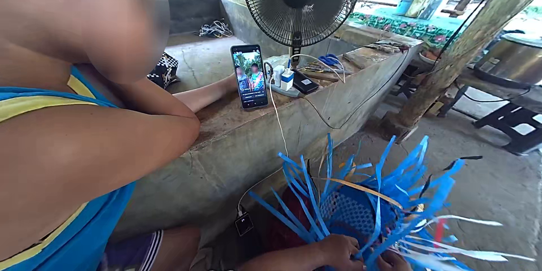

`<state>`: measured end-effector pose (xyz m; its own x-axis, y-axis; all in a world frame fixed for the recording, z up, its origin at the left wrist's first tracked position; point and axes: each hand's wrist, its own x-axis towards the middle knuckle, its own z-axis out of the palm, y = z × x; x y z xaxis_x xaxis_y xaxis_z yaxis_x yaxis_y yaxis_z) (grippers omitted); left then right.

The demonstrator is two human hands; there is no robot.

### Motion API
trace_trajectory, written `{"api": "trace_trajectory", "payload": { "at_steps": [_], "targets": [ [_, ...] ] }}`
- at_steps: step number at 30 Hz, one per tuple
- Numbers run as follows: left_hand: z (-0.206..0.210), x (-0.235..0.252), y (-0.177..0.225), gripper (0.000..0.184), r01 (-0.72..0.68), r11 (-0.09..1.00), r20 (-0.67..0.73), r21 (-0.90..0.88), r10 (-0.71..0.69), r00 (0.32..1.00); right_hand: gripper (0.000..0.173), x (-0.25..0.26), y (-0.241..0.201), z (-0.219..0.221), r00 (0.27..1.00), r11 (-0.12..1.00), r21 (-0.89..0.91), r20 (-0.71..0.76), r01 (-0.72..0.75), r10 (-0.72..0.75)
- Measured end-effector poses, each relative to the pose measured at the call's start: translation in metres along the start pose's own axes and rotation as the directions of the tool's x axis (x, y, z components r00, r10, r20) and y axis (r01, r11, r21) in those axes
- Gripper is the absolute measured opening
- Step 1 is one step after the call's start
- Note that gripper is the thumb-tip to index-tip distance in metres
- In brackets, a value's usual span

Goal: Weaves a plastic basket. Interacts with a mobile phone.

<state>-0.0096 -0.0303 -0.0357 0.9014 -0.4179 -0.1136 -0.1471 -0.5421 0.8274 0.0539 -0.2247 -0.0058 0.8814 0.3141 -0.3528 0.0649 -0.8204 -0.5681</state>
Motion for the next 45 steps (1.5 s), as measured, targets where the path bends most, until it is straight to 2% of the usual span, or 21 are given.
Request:
{"api": "trace_trajectory", "payload": {
  "at_steps": [2, 4, 6, 11, 14, 15, 17, 18, 20, 22, 23, 24, 26, 29, 33, 35, 37, 39, 41, 43, 45],
  "targets": [
    [0.000, 0.002, -0.002, 0.040, 0.146, 0.989, -0.010, -0.030, -0.146, 0.989, 0.034, -0.005, 0.005, 0.004, 0.969, 0.976, -0.026, -0.121, 0.214, -0.216],
    [-0.002, 0.006, -0.003, 0.044, 0.279, 0.958, -0.016, -0.062, -0.280, 0.960, 0.025, -0.012, 0.008, 0.012, 0.874, 0.905, -0.115, -0.232, 0.410, -0.426],
    [-0.007, 0.006, 0.000, 0.042, 0.312, 0.946, -0.035, -0.092, -0.316, 0.948, 0.018, -0.019, 0.006, 0.022, 0.801, 0.839, -0.145, -0.252, 0.524, -0.543],
    [-0.008, -0.016, 0.007, 0.067, 0.107, 0.994, -0.306, -0.032, -0.111, 0.946, 0.021, -0.020, -0.008, 0.031, 0.732, 0.759, -0.025, -0.243, 0.651, -0.636],
    [-0.014, -0.050, 0.006, 0.032, -0.001, 0.999, -0.526, -0.039, -0.020, 0.850, 0.023, -0.016, -0.007, 0.032, 0.718, 0.730, 0.032, -0.216, 0.682, -0.661],
    [-0.021, -0.065, 0.012, 0.031, 0.044, 0.989, -0.477, -0.141, -0.107, 0.873, 0.024, -0.015, -0.007, 0.032, 0.728, 0.736, 0.047, -0.198, 0.676, -0.656],
    [-0.035, -0.089, 0.030, 0.057, 0.156, 0.866, -0.215, -0.474, -0.286, 0.934, 0.025, -0.014, -0.008, 0.034, 0.775, 0.772, 0.091, -0.134, 0.630, -0.617],
    [-0.033, -0.096, 0.036, 0.062, 0.116, 0.781, -0.167, -0.613, -0.272, 0.948, 0.025, -0.014, -0.010, 0.035, 0.793, 0.788, 0.095, -0.110, 0.608, -0.599],
    [-0.023, -0.099, 0.044, 0.054, -0.117, 0.674, -0.293, -0.730, -0.153, 0.944, 0.025, -0.015, -0.017, 0.034, 0.817, 0.814, 0.073, -0.083, 0.576, -0.571],
    [-0.013, -0.083, 0.042, 0.041, -0.307, 0.813, -0.521, -0.496, 0.004, 0.853, 0.023, -0.017, -0.025, 0.032, 0.835, 0.834, 0.050, -0.060, 0.550, -0.547],
    [-0.009, -0.073, 0.036, 0.036, -0.301, 0.912, -0.580, -0.279, 0.090, 0.810, 0.024, -0.018, -0.027, 0.031, 0.841, 0.841, 0.034, -0.056, 0.540, -0.538],
    [-0.006, -0.063, 0.031, 0.034, -0.234, 0.967, -0.589, -0.103, 0.130, 0.798, 0.024, -0.020, -0.029, 0.031, 0.844, 0.845, 0.019, -0.059, 0.535, -0.533],
    [-0.001, -0.047, 0.027, 0.038, -0.061, 0.998, -0.537, 0.025, 0.064, 0.841, 0.026, -0.025, -0.031, 0.031, 0.842, 0.845, -0.004, -0.078, 0.535, -0.534],
    [0.001, -0.031, 0.022, 0.044, 0.089, 0.995, -0.397, -0.048, -0.100, 0.912, 0.035, -0.031, -0.019, 0.030, 0.867, 0.867, 0.061, -0.097, 0.495, -0.488],
    [-0.015, -0.021, 0.009, 0.042, 0.233, 0.970, -0.069, -0.067, -0.237, 0.969, 0.039, -0.035, -0.006, 0.015, 0.923, 0.806, 0.450, -0.209, 0.384, -0.323],
    [-0.018, -0.022, 0.000, 0.041, 0.237, 0.968, -0.035, -0.080, -0.240, 0.970, 0.031, -0.042, -0.020, -0.002, 0.950, 0.690, 0.654, -0.233, 0.310, -0.206],
    [-0.019, -0.025, -0.004, 0.038, 0.218, 0.968, -0.071, -0.127, -0.228, 0.971, 0.032, -0.049, -0.037, -0.012, 0.989, 0.626, 0.768, -0.070, 0.135, -0.127],
    [-0.020, -0.027, -0.004, 0.035, 0.171, 0.973, -0.102, -0.152, -0.188, 0.977, 0.040, -0.052, -0.045, -0.006, 0.964, 0.757, 0.648, 0.245, -0.081, -0.106],
    [-0.021, -0.029, -0.003, 0.033, 0.130, 0.978, -0.099, -0.164, -0.148, 0.984, 0.042, -0.046, -0.041, 0.016, 0.868, 0.918, 0.381, 0.486, -0.105, -0.102],
    [-0.022, -0.032, -0.006, 0.029, 0.093, 0.981, -0.080, -0.170, -0.108, 0.991, 0.039, -0.039, -0.035, 0.033, 0.831, 0.969, 0.247, 0.537, 0.009, -0.145],
    [-0.024, -0.040, -0.007, 0.029, 0.066, 0.982, -0.048, -0.175, -0.075, 0.996, 0.033, -0.038, -0.048, 0.022, 0.849, 0.973, 0.212, 0.495, 0.090, -0.186]
  ]
}}
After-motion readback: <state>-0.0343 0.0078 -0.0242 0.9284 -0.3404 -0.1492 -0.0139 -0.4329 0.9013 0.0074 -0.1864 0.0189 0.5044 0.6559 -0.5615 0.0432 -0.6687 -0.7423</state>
